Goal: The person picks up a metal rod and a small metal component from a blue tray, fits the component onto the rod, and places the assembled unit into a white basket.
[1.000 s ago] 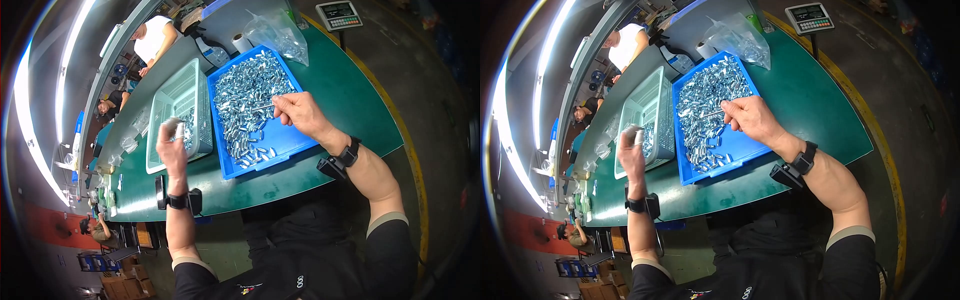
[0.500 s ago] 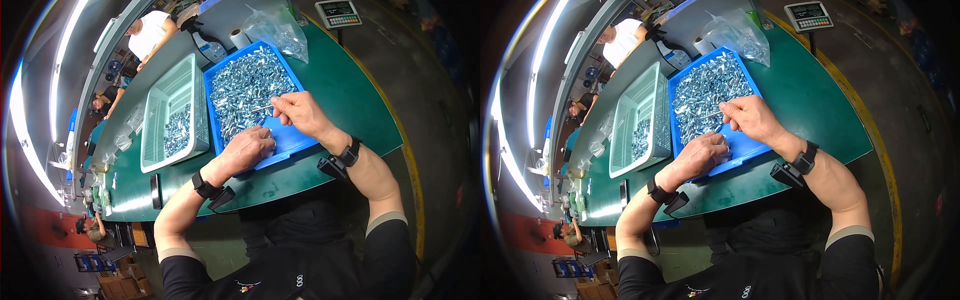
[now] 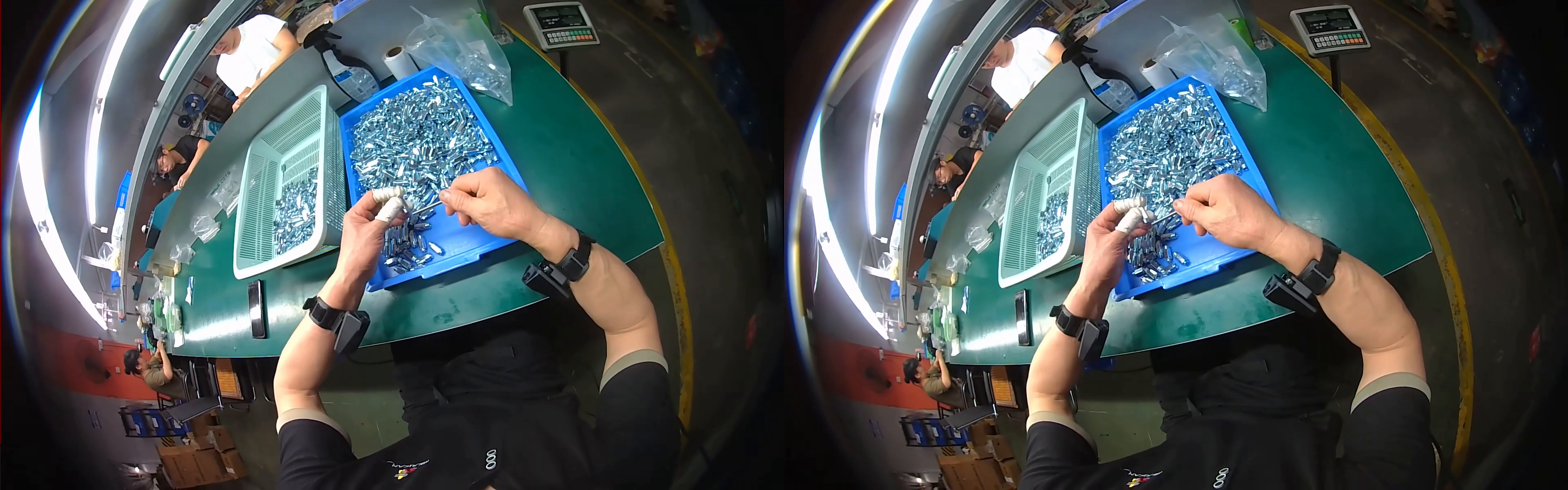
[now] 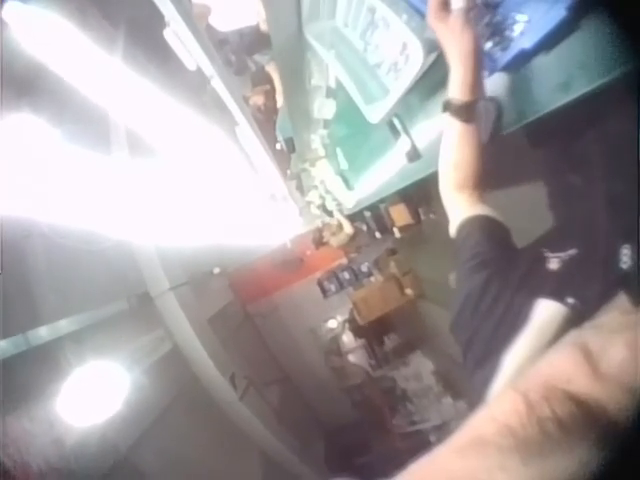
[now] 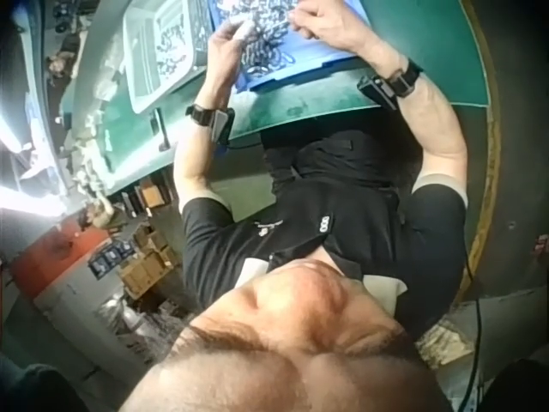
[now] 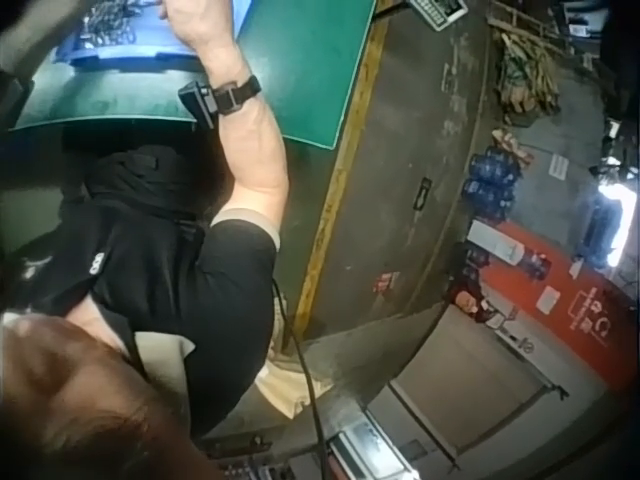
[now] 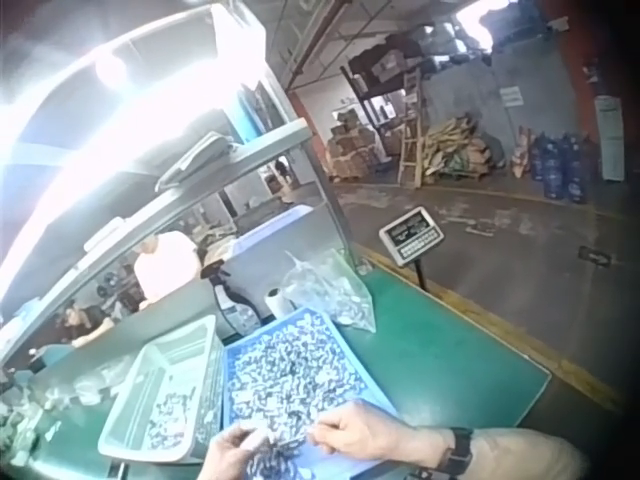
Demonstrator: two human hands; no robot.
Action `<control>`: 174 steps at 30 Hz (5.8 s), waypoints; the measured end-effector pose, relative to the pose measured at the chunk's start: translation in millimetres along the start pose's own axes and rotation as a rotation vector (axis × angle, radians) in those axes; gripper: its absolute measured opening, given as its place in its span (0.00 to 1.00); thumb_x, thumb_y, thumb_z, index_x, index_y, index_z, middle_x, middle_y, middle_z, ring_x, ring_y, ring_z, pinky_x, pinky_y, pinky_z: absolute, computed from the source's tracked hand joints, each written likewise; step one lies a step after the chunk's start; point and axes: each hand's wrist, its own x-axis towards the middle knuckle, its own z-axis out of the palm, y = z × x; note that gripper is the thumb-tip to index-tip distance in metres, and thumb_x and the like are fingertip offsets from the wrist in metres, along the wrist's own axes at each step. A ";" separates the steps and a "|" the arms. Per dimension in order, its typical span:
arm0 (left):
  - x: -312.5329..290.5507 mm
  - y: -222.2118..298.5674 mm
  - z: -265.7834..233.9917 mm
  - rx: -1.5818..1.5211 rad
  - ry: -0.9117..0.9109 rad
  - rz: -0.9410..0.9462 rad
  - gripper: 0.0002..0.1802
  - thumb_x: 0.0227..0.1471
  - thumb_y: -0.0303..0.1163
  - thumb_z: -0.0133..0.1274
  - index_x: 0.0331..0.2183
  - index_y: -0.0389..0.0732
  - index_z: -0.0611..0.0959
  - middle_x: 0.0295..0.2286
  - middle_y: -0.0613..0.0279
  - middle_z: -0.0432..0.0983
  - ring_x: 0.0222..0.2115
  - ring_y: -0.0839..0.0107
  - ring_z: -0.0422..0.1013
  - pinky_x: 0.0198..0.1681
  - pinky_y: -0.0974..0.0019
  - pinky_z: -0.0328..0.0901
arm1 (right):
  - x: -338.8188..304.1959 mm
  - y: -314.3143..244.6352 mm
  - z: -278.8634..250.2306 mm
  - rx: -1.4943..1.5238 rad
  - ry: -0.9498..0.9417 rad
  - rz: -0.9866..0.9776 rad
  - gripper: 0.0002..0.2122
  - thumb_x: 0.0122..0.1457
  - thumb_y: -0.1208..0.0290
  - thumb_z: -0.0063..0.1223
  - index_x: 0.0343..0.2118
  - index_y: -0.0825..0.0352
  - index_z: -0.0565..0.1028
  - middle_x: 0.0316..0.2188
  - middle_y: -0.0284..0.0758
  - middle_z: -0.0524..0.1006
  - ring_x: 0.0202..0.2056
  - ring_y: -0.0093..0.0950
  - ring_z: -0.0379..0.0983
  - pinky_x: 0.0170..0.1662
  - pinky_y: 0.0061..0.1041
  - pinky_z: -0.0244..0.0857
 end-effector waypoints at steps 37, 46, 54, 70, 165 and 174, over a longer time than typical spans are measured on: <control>-25.6 1.9 33.4 -0.175 -0.015 0.102 0.08 0.59 0.22 0.61 0.41 0.36 0.79 0.36 0.62 0.81 0.39 0.72 0.79 0.46 0.69 0.73 | 2.4 9.0 -0.5 0.045 -0.106 0.075 0.26 0.71 0.51 0.50 0.23 0.69 0.80 0.14 0.30 0.75 0.17 0.17 0.69 0.23 0.20 0.63; -29.5 62.4 -66.5 1.069 0.558 0.689 0.18 0.51 0.24 0.66 0.45 0.37 0.82 0.37 0.57 0.80 0.39 0.60 0.77 0.44 0.61 0.72 | 5.7 5.7 -7.8 0.145 0.086 0.039 0.23 0.72 0.56 0.49 0.25 0.69 0.80 0.17 0.27 0.75 0.20 0.16 0.69 0.26 0.18 0.64; -25.7 40.3 12.8 0.983 -0.542 0.422 0.21 0.49 0.30 0.67 0.47 0.42 0.84 0.42 0.56 0.78 0.45 0.53 0.73 0.50 0.55 0.69 | 6.6 8.0 -4.8 0.149 0.080 0.048 0.22 0.72 0.57 0.50 0.25 0.68 0.80 0.17 0.27 0.75 0.21 0.16 0.70 0.27 0.18 0.64; -19.1 7.8 1.6 0.161 -0.036 -0.018 0.15 0.62 0.28 0.60 0.50 0.36 0.80 0.38 0.61 0.83 0.37 0.75 0.78 0.45 0.70 0.71 | 1.9 3.0 -3.1 0.109 0.003 0.042 0.21 0.71 0.58 0.51 0.26 0.69 0.80 0.18 0.28 0.76 0.21 0.16 0.70 0.27 0.18 0.64; -20.1 4.4 23.0 0.517 -0.089 0.608 0.10 0.49 0.24 0.66 0.34 0.38 0.81 0.31 0.56 0.78 0.35 0.54 0.75 0.39 0.57 0.70 | -9.2 -7.4 12.8 -0.230 -0.081 0.131 0.17 0.70 0.62 0.54 0.31 0.71 0.83 0.19 0.32 0.79 0.23 0.19 0.73 0.27 0.22 0.66; -22.7 28.5 -5.5 0.706 0.210 0.714 0.10 0.47 0.22 0.67 0.33 0.38 0.82 0.31 0.57 0.80 0.34 0.57 0.76 0.38 0.59 0.70 | -3.3 -9.5 -1.9 -0.057 0.339 -0.023 0.13 0.68 0.69 0.53 0.30 0.73 0.80 0.20 0.31 0.77 0.23 0.17 0.71 0.27 0.20 0.64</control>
